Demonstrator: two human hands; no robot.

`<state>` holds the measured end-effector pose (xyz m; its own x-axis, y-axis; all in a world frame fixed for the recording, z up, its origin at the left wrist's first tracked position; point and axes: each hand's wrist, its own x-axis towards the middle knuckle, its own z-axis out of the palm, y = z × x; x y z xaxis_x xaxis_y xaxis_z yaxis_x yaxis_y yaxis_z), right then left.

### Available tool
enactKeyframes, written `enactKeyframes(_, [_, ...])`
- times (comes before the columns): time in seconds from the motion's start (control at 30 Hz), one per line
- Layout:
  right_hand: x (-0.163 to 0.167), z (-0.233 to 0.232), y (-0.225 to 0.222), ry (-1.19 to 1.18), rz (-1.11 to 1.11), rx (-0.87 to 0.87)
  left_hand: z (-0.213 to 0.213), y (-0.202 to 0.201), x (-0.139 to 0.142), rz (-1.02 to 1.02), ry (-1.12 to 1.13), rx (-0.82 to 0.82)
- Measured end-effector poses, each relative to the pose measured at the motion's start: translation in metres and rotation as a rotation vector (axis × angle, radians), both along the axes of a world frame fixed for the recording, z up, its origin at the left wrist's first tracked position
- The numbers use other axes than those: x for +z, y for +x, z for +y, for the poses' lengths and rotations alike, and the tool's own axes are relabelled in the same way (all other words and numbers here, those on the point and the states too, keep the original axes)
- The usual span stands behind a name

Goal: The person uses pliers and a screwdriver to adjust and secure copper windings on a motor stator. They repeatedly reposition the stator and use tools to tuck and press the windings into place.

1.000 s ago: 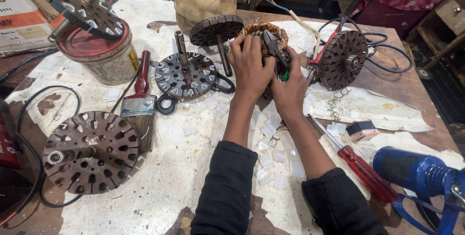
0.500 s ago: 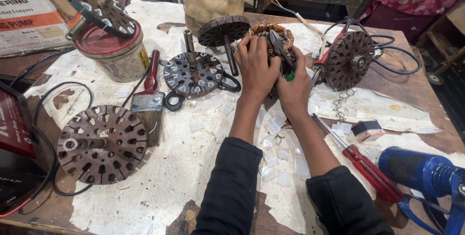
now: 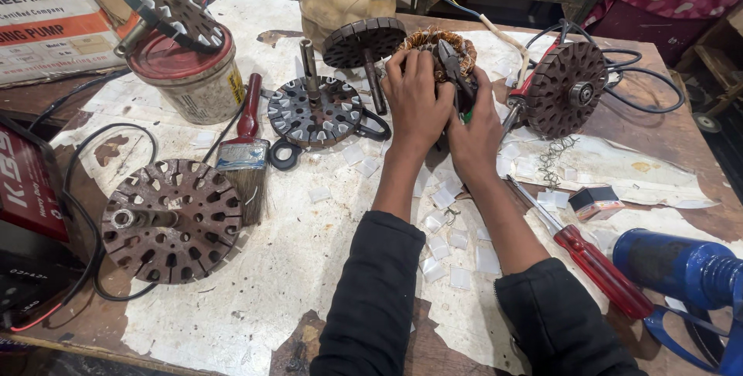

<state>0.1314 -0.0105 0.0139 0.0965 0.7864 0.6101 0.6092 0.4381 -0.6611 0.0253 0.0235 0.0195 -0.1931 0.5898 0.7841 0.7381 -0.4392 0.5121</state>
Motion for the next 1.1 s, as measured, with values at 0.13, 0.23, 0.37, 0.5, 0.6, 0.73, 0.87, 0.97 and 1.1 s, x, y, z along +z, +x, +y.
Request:
enactKeyframes(0.13, [-0.0035,0.0035,0.0006,0.079,-0.055,0.012,-0.0012,-0.0006,0.0016,-0.016,-0.035,-0.012])
enactKeyframes(0.23, [-0.0057,0.0055,0.0008,0.071,-0.062,0.013,-0.0024,-0.0006,0.0027,-0.028,-0.023,-0.024])
enactKeyframes(0.37, [-0.0064,0.0073,-0.0002,0.123,-0.072,-0.009,-0.0022,-0.0001,0.0038,-0.032,0.016,-0.016])
enactKeyframes(0.5, [-0.0047,0.0059,0.0001,0.121,-0.051,-0.014,-0.0016,0.0033,0.0047,-0.035,0.043,-0.013])
enactKeyframes(0.6, [-0.0010,0.0047,0.0003,0.122,-0.054,-0.044,-0.0005,0.0039,0.0057,-0.027,0.042,-0.022])
enactKeyframes(0.73, [0.0030,0.0027,0.0006,0.082,-0.034,-0.093,0.0000,0.0055,0.0054,-0.029,0.041,-0.013])
enactKeyframes(0.87, [0.0026,0.0026,-0.0006,0.223,-0.039,-0.076,0.0020,0.0056,0.0061,-0.022,0.072,0.003])
enactKeyframes(0.97, [0.0007,0.0041,-0.0006,0.201,-0.021,-0.078,0.0025,0.0058,0.0059,-0.028,0.054,0.002])
enactKeyframes(1.1, [0.0000,0.0062,-0.0018,0.126,0.002,-0.098,0.0022,0.0057,0.0051,-0.042,0.049,-0.011])
